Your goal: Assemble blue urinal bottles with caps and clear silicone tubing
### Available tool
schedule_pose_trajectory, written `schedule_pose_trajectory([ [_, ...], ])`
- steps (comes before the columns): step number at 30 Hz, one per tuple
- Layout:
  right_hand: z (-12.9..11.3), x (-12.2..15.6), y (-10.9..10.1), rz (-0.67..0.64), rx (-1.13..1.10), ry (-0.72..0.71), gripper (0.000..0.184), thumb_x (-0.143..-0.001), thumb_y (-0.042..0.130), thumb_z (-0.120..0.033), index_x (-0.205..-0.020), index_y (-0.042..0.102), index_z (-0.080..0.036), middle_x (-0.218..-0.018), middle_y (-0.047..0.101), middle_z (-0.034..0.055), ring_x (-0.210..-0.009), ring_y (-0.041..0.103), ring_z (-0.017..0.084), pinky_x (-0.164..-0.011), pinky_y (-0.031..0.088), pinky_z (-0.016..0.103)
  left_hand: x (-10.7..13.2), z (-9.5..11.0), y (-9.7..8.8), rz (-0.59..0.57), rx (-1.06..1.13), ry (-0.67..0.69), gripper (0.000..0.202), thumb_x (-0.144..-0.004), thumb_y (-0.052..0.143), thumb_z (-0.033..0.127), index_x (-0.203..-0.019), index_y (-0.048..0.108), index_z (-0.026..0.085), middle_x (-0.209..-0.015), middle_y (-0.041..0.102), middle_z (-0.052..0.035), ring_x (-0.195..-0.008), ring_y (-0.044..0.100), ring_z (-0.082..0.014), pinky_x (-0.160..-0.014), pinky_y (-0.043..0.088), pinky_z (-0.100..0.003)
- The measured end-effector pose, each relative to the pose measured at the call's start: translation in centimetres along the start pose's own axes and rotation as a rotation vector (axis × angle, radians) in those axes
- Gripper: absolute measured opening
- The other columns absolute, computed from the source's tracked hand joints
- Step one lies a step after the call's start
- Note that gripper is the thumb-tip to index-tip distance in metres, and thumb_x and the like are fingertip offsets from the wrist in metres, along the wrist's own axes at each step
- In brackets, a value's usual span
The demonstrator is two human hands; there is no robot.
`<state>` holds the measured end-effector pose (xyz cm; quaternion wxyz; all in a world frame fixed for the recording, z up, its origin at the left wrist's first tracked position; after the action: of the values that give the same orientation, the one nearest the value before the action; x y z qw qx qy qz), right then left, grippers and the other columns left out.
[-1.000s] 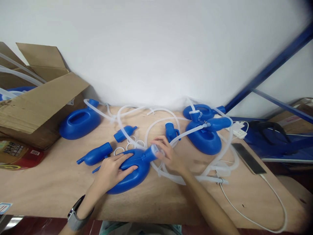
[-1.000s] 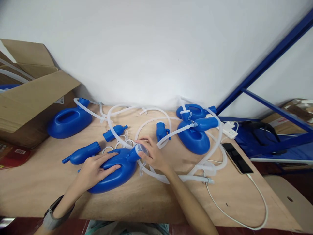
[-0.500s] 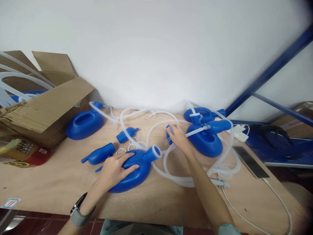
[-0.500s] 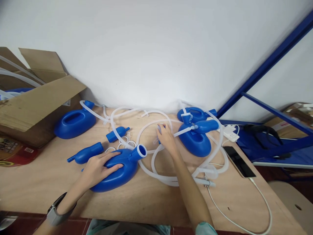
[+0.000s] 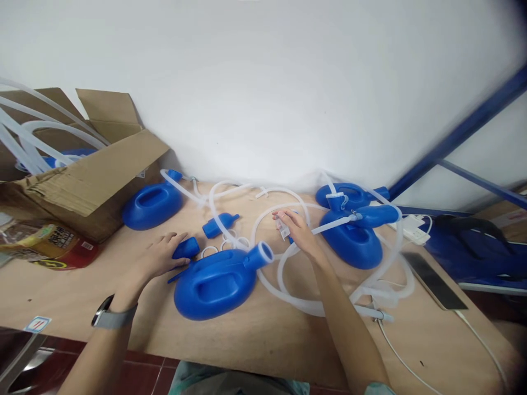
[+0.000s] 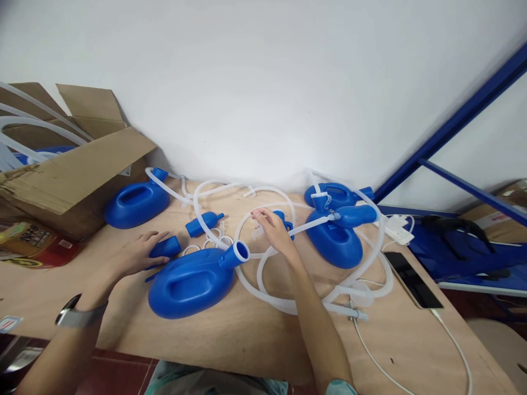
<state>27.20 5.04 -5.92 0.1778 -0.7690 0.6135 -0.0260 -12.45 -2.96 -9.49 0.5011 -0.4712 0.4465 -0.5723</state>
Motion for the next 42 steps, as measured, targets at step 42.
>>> schedule_pose_trajectory([
  [42,6.5,-2.8,9.3,-0.588,0.621,-0.251,0.031,-0.101,0.067,-0.028,-0.132,0.075,-0.029,-0.143,0.067,0.0107,-0.137,0.055,0.031,-0.121,0.04,0.051,2.5,2.0,-1.5,0.516,0.365,0.002,0.066,-0.089,0.069,0.073,-0.132,0.066,0.023,-0.133,0.075,-0.0131,-0.121,0.072,-0.0393,-0.098,0.06,-0.046],
])
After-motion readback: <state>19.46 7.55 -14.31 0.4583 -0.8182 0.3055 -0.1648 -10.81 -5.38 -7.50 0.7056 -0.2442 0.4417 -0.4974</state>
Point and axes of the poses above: each hand's wrist, its own x-axis away from the middle knuckle, its own y-axis out of the palm, z = x × y, the point moved 4 cm from there along -x, towards the middle knuckle
